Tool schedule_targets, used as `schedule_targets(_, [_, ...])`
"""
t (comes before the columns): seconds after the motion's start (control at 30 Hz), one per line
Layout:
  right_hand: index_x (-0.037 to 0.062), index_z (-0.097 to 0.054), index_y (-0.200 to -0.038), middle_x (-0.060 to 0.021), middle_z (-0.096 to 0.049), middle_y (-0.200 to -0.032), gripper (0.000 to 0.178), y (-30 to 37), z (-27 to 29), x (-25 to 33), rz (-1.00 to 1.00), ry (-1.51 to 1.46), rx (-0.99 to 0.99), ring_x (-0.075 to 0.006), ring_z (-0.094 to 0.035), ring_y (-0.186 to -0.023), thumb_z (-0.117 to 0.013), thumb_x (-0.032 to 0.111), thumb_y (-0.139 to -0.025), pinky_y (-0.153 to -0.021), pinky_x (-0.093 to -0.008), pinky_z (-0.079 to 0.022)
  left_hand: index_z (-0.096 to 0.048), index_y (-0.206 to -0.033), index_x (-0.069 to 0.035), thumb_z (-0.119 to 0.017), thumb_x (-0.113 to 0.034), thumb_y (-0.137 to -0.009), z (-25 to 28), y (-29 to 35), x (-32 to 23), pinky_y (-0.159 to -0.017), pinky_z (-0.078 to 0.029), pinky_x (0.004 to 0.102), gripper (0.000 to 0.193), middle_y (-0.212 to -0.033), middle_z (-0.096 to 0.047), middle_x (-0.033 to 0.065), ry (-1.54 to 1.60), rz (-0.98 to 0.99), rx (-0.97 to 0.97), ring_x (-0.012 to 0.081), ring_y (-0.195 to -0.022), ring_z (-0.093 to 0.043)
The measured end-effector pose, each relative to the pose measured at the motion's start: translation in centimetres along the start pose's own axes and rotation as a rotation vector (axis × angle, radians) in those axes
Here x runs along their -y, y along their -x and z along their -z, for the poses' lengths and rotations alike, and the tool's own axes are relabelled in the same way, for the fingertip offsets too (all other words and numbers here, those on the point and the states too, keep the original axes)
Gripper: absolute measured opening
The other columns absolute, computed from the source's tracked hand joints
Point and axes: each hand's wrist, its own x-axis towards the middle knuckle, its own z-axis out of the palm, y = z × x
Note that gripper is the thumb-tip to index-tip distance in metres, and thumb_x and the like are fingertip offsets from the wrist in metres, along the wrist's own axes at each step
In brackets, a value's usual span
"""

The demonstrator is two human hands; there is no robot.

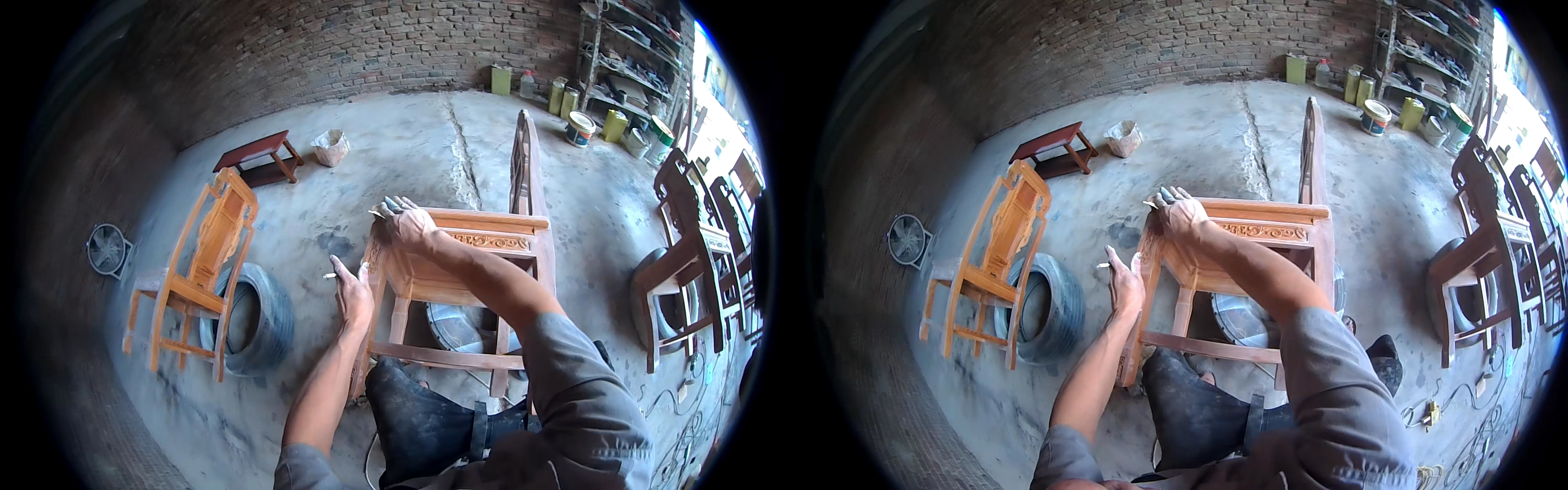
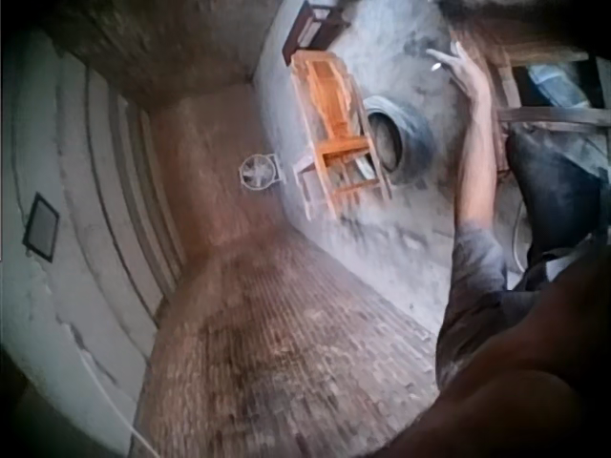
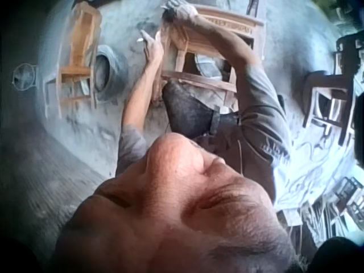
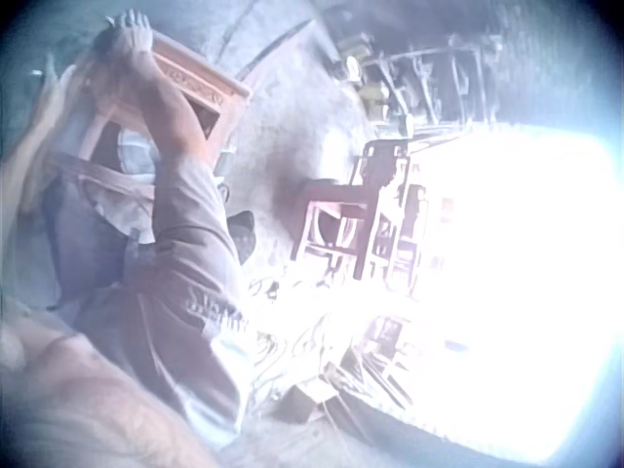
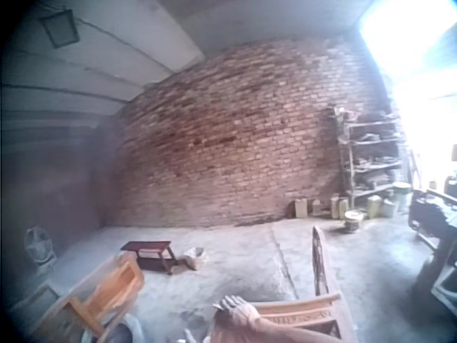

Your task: The person sands a wooden chair using a sanding block, focusing on the legs and frame. They reposition the chair multiple times to access different areas and continue sanding until the clip ends.

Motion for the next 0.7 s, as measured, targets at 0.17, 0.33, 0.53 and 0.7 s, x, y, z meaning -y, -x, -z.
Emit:
schedule_targets(0.17, [0.0026, -0.041, -0.145, -0.0145, -0.045, -0.149, 0.069, 0.3, 1.8, 2.5, 0.154, -0.145, -0.036, -0.0331, -0.040, -0.140, -0.051, 0.047, -0.093, -0.118, -0.0412, -0.028, -0.012, -0.151, 0.010, -0.057, -0.023, -0.099, 2.5, 0.4, 2.5, -0.107, -0.040, 0.0465, 0.077, -0.145, -0.035, 0.0396, -0.032, 0.032, -0.062, 0.0492, -0.131, -0.042])
schedule_targets(0.33, [0.0032, -0.047, -0.141, -0.0136, -0.047, -0.149, 0.055, -2.0, -1.0, 0.3, 0.046, -0.041, -0.069, -0.0323, -0.038, -0.141, -0.046, 0.030, -0.093, -0.118, -0.0433, -0.027, -0.014, -0.151, 0.008, -0.055, -0.031, -0.100, -0.5, -0.4, 0.1, -0.103, -0.042, 0.0471, 0.076, -0.137, -0.043, 0.0404, -0.045, -0.021, -0.021, 0.0497, -0.125, -0.048])
schedule_targets(0.53, [0.0186, -0.051, -0.140, -0.0061, -0.044, -0.150, 0.056, 14.3, 4.9, -10.1, 0.116, 0.076, 0.085, -0.0298, -0.033, -0.143, -0.057, 0.041, -0.090, -0.116, -0.0531, -0.023, -0.011, -0.152, 0.006, -0.055, -0.032, -0.100, 2.2, 0.4, 2.4, -0.103, -0.042, 0.0488, 0.078, -0.139, -0.042, 0.0395, -0.053, 0.021, -0.056, 0.0497, -0.125, -0.048])
schedule_targets(0.7, [0.0129, -0.043, -0.146, -0.0105, -0.044, -0.150, 0.062, 24.7, 7.6, -17.5, -0.038, 0.174, 0.016, -0.0373, -0.034, -0.142, -0.059, 0.032, -0.089, -0.117, -0.0574, -0.023, -0.012, -0.151, 0.010, -0.053, -0.028, -0.101, 0.0, -0.4, 1.3, -0.111, -0.036, 0.0438, 0.074, -0.147, -0.033, 0.0377, 0.056, -0.004, 0.000, 0.0467, -0.135, -0.039])
